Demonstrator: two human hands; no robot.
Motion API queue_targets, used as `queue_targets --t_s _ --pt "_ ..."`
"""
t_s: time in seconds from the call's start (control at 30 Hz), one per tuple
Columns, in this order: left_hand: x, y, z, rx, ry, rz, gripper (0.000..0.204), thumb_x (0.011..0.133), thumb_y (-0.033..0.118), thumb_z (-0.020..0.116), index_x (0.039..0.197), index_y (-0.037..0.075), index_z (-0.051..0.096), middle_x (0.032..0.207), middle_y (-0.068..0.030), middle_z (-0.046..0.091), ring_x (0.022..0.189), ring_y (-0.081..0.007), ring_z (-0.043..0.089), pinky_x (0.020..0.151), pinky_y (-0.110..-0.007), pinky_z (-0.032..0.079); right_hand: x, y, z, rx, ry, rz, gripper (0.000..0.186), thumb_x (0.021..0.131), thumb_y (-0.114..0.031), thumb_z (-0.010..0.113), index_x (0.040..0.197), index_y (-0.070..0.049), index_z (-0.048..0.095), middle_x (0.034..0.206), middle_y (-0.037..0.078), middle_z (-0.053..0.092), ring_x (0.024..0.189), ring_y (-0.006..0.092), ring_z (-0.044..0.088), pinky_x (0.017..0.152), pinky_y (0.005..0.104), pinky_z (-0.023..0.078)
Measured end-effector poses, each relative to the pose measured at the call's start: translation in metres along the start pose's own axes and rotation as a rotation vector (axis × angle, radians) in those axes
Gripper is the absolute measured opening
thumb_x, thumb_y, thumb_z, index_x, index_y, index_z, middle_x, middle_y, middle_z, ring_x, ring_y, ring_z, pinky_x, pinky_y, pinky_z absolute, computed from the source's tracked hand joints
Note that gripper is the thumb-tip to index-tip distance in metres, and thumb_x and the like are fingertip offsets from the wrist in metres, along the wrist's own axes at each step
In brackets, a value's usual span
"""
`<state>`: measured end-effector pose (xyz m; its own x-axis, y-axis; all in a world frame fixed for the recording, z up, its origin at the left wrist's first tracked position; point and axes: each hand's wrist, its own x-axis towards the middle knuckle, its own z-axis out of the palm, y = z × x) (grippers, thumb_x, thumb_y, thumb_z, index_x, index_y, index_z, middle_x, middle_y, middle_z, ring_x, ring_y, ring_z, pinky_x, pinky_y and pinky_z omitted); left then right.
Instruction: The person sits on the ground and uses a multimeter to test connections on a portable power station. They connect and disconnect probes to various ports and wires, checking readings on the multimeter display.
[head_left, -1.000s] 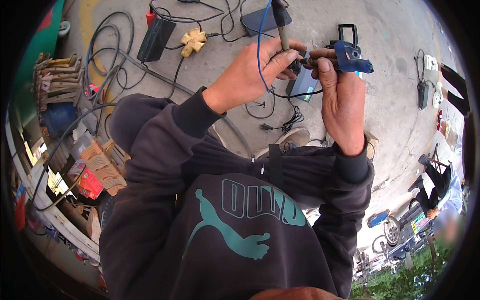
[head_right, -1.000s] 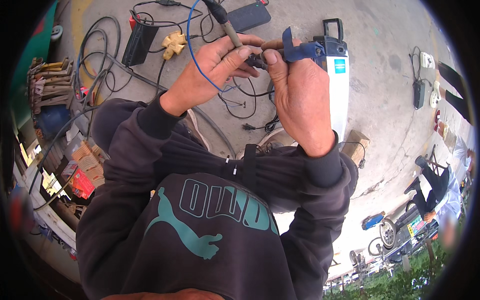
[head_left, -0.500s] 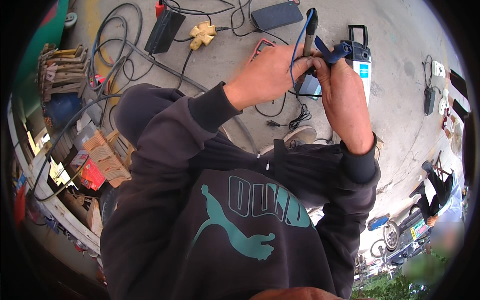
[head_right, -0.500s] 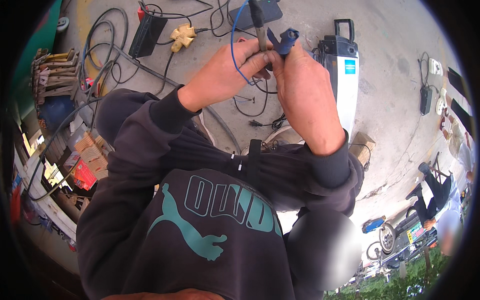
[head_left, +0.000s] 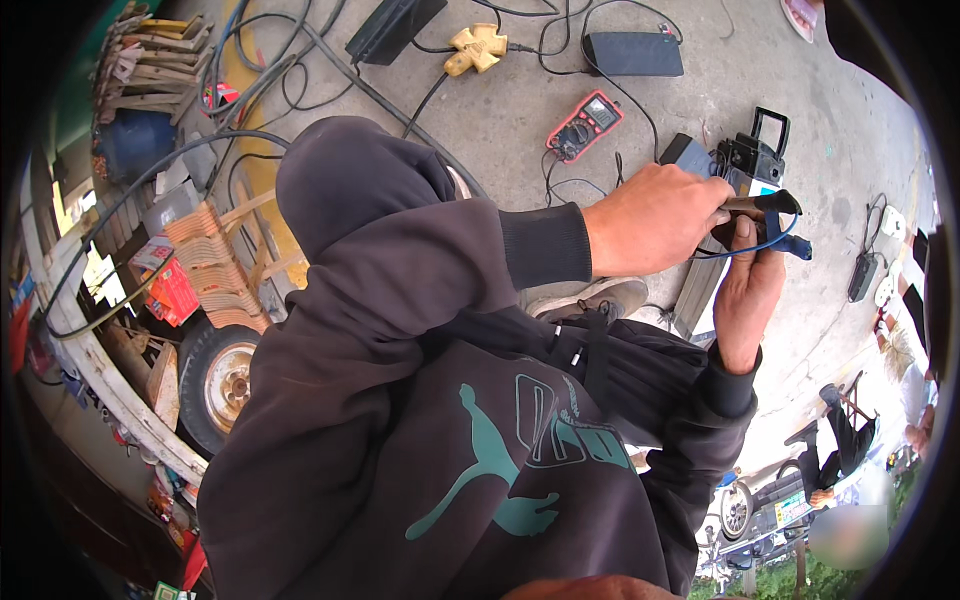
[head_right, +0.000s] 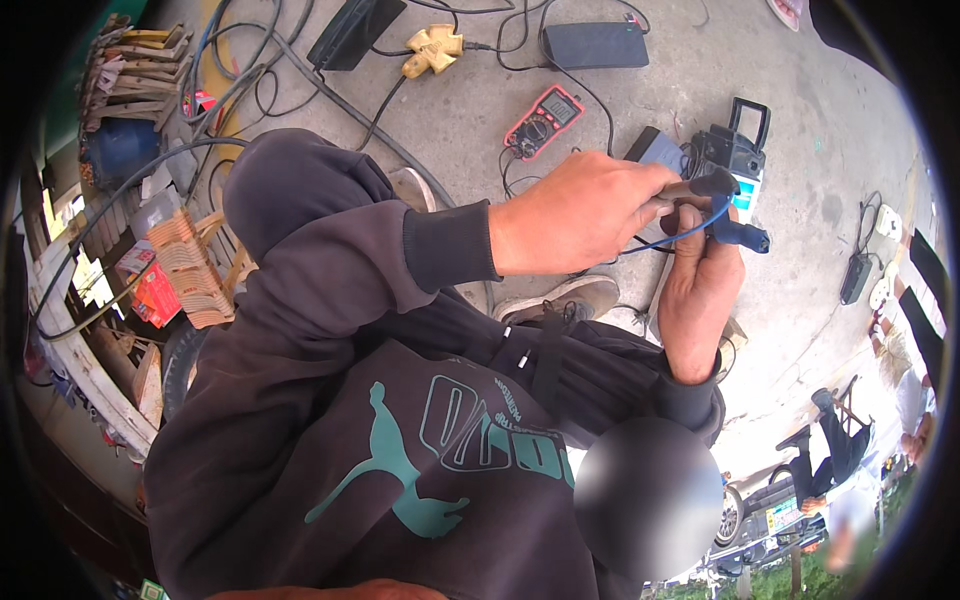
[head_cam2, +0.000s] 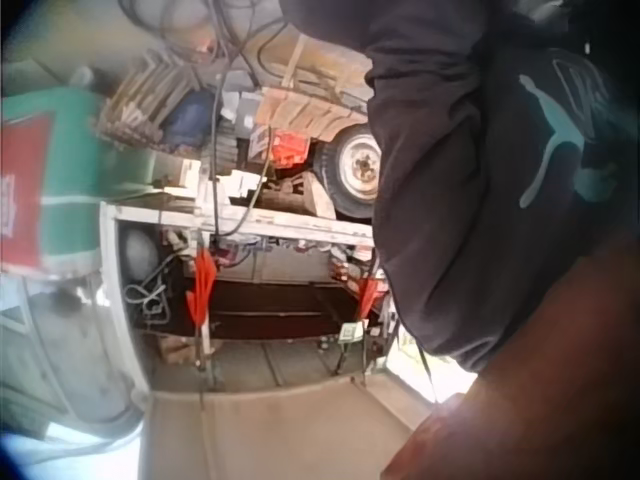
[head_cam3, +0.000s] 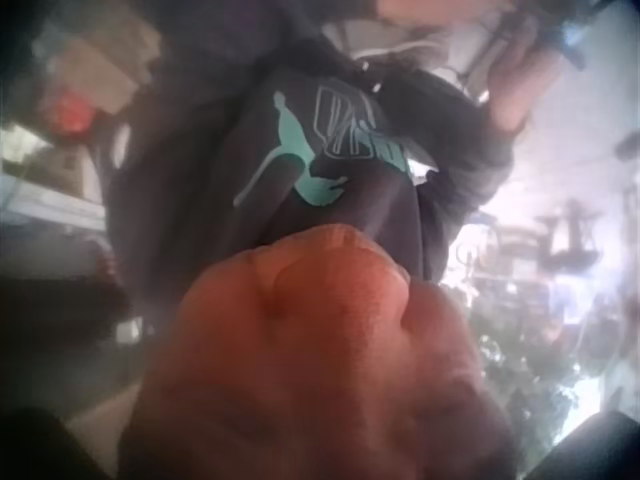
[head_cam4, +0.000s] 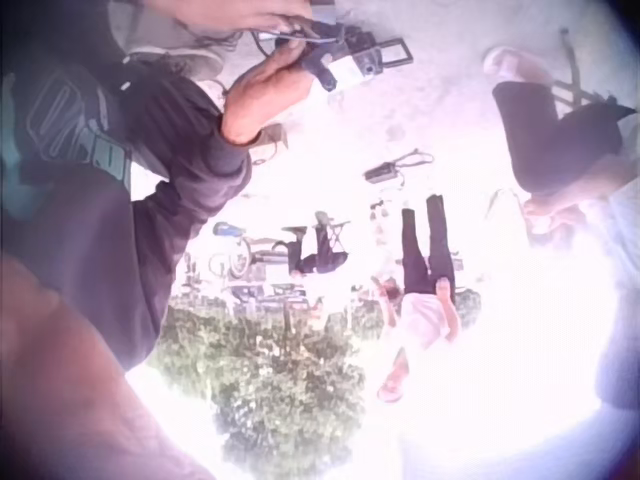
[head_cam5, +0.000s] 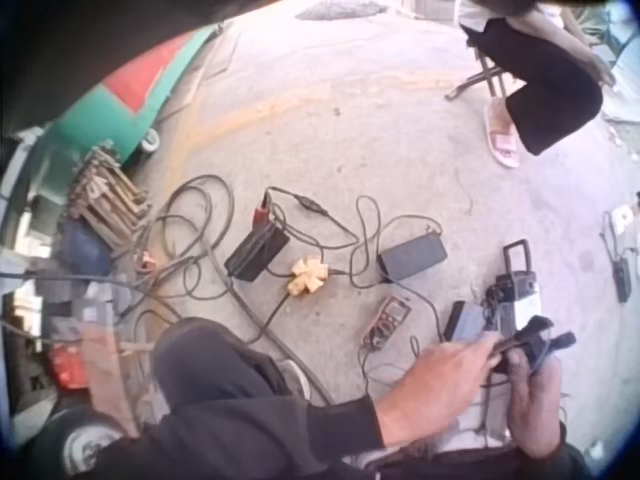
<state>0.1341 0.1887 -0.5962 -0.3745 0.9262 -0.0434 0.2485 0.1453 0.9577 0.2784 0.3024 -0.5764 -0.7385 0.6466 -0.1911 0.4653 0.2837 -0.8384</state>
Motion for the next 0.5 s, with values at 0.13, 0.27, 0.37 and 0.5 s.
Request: queue_targets --t_s 0.13,0.27,0.37,0.5 --pt "0.002 -0.003 0.006 0.029 0.027 0.023 0.022 0.094 0.011 0.061 0.113 0.001 0.063 0.086 -0.0221 0.068 0.082 -0.0430 0.066 0.070 -0.051 0.051 0.000 0.003 -0.003 -0.145 0.027 -0.054 0.021 0.106 -0.013 0.054 0.121 0.002 0.058 0.092 0.014 0.069 0.081 0.0179 0.063 0.075 0.0327 0.050" --pt "0.003 0.002 0.007 0.029 0.011 0.011 0.022 0.094 0.011 0.061 0.114 0.001 0.063 0.086 -0.0223 0.068 0.082 -0.0430 0.066 0.070 -0.050 0.052 -0.003 0.008 -0.004 -0.067 0.057 -0.052 0.022 0.106 -0.013 0.054 0.122 0.001 0.058 0.091 0.014 0.069 0.082 0.0186 0.064 0.074 0.0327 0.051" --pt "0.003 0.003 0.010 0.041 0.012 0.015 0.023 0.094 0.011 0.062 0.114 0.001 0.063 0.087 -0.0224 0.069 0.082 -0.0428 0.067 0.070 -0.050 0.052 -0.005 0.010 -0.004 -0.059 0.063 -0.056 0.022 0.106 -0.013 0.053 0.123 0.001 0.058 0.092 0.013 0.069 0.083 0.0175 0.064 0.075 0.0327 0.051" --pt "0.004 0.003 0.014 0.052 0.010 0.025 0.023 0.093 0.010 0.063 0.115 0.001 0.063 0.087 -0.0225 0.069 0.082 -0.0426 0.067 0.070 -0.050 0.052 -0.008 0.004 -0.007 -0.029 0.043 -0.008 0.025 0.108 -0.018 0.051 0.118 0.003 0.060 0.101 0.009 0.069 0.092 0.0141 0.064 0.086 0.0314 0.052"
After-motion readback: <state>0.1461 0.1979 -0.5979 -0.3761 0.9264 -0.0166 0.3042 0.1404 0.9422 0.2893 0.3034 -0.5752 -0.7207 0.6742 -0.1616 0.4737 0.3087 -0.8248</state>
